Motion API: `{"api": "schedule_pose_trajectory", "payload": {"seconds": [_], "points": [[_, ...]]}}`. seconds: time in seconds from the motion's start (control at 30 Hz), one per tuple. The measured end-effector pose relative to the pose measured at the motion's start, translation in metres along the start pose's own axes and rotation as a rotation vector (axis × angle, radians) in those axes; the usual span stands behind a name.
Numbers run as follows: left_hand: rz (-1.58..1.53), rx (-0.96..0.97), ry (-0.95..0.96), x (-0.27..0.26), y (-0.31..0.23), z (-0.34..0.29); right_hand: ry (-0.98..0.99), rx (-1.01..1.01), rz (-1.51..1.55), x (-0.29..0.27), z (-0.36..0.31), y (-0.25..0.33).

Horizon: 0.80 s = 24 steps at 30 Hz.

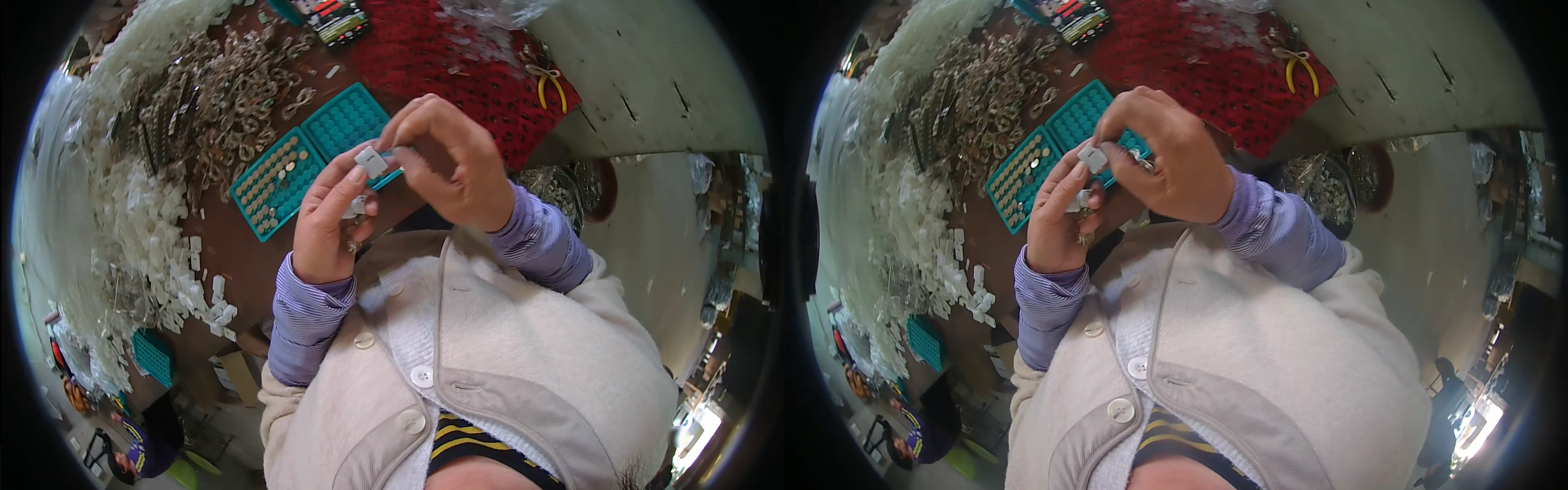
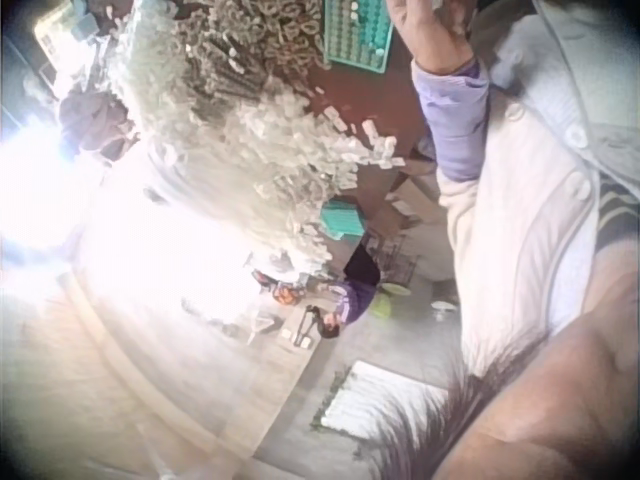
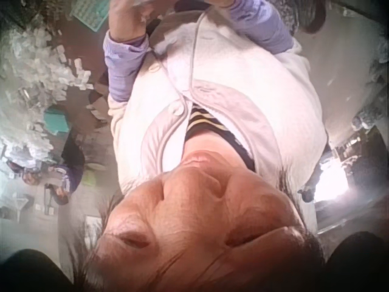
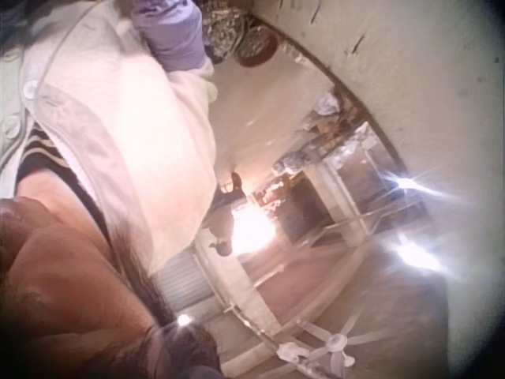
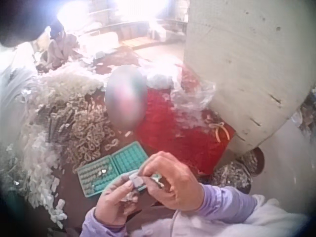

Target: The person inserts small round components into white plastic housings and tests each assembly by pressing a button that lights a red LED. Completed units are placed into a teal tray. The person repeats this cycle for multiple units.

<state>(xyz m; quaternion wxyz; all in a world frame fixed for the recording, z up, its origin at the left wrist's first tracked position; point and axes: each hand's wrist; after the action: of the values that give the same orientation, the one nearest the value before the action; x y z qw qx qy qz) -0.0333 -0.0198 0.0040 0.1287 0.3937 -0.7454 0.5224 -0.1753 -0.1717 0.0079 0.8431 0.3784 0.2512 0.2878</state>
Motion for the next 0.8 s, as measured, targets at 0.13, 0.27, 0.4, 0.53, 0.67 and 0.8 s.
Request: {"api": "schedule_pose_trajectory", "payload": {"seconds": [0.13,0.27,0.4,0.53,0.67,0.8], "points": [[-0.020,0.076,0.008,-0.012,0.001,-0.017,0.117,-0.276,-0.241,0.020,0.012,0.009],[0.005,0.134,0.005,-0.024,0.000,-0.025,0.230,-0.317,-0.270,0.025,0.008,0.017],[0.129,0.179,-0.004,-0.025,0.003,-0.027,0.249,-0.295,-0.290,0.030,0.008,0.020],[0.132,0.233,-0.033,-0.029,0.003,-0.023,0.266,-0.303,-0.282,0.033,0.017,0.015],[-0.085,0.322,-0.039,-0.041,-0.006,-0.019,0.280,-0.192,-0.343,0.037,0.044,-0.011],[-0.296,0.279,0.053,-0.060,-0.021,-0.021,0.284,-0.151,-0.506,0.064,0.087,-0.063]]}}
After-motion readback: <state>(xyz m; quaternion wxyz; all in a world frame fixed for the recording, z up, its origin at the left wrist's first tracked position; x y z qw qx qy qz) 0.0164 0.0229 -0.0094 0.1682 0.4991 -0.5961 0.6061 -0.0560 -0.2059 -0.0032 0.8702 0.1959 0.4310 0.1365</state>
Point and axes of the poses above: each hand's wrist, its own z-axis towards the middle knuckle, its own x-axis out of the palm, y = z × x, and after that the axes turned 4 degrees about -x, right-handed
